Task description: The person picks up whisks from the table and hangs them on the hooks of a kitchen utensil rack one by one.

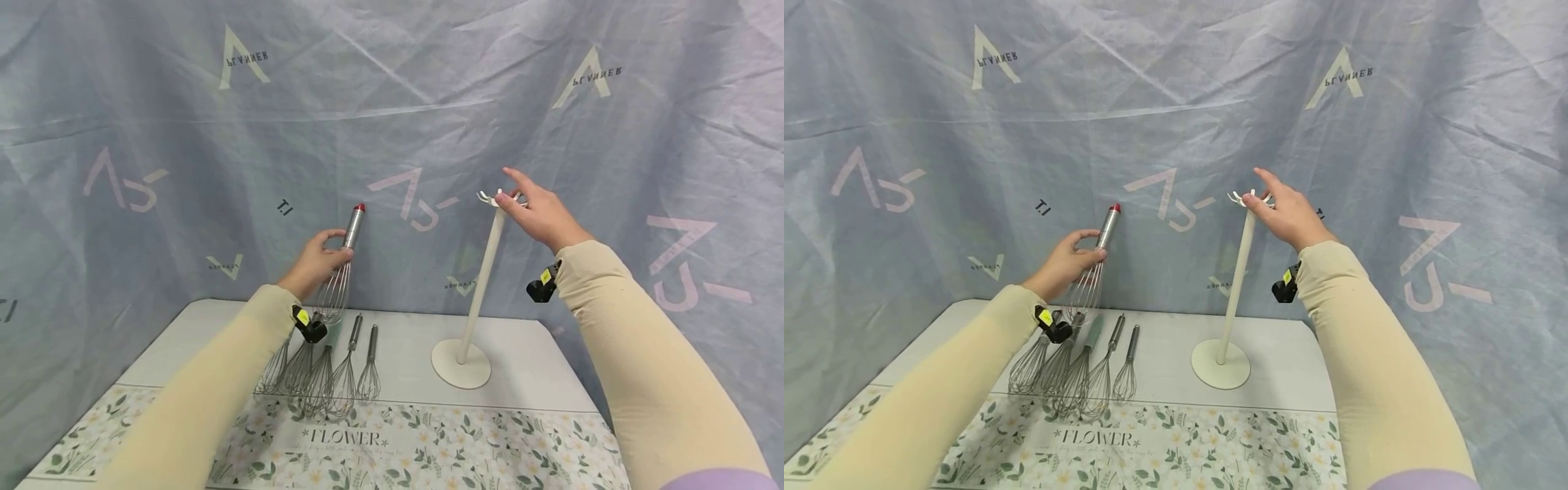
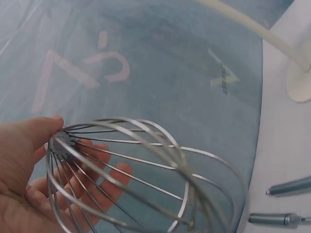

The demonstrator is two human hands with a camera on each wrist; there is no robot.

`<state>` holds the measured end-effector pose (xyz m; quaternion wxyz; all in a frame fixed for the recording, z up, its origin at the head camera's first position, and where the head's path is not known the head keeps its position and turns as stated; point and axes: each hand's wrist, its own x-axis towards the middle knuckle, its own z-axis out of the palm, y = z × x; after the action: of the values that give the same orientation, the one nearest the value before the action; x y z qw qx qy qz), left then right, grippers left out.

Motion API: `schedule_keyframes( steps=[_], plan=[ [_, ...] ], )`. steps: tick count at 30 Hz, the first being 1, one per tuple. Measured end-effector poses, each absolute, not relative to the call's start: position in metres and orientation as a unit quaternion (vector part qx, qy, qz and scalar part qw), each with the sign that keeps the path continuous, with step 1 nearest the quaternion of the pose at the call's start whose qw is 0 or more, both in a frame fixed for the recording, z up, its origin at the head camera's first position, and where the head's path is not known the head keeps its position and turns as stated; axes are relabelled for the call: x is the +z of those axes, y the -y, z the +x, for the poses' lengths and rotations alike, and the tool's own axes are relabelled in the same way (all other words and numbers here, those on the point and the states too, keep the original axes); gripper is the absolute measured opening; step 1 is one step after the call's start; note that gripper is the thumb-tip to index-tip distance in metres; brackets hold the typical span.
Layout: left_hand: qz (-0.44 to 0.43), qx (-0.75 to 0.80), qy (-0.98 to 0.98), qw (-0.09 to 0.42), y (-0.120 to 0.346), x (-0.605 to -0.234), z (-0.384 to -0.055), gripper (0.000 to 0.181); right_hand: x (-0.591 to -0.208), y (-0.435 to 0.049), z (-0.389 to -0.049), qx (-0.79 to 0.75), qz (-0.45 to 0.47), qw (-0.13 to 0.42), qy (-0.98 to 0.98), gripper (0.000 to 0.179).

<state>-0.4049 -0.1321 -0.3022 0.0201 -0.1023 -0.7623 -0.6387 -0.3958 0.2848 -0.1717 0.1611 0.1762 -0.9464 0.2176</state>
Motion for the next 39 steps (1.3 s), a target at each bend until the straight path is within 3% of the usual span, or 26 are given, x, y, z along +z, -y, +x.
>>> schedule_keyframes(
  steps=[39],
  plan=[
    [-0.228, -0.608, 0.760, 0.034, 0.011, -0.247, -0.383, 0.052, -0.172, -0.286, -0.396, 0.216, 0.171, 0.154, 0.949, 0.075]
  ],
)
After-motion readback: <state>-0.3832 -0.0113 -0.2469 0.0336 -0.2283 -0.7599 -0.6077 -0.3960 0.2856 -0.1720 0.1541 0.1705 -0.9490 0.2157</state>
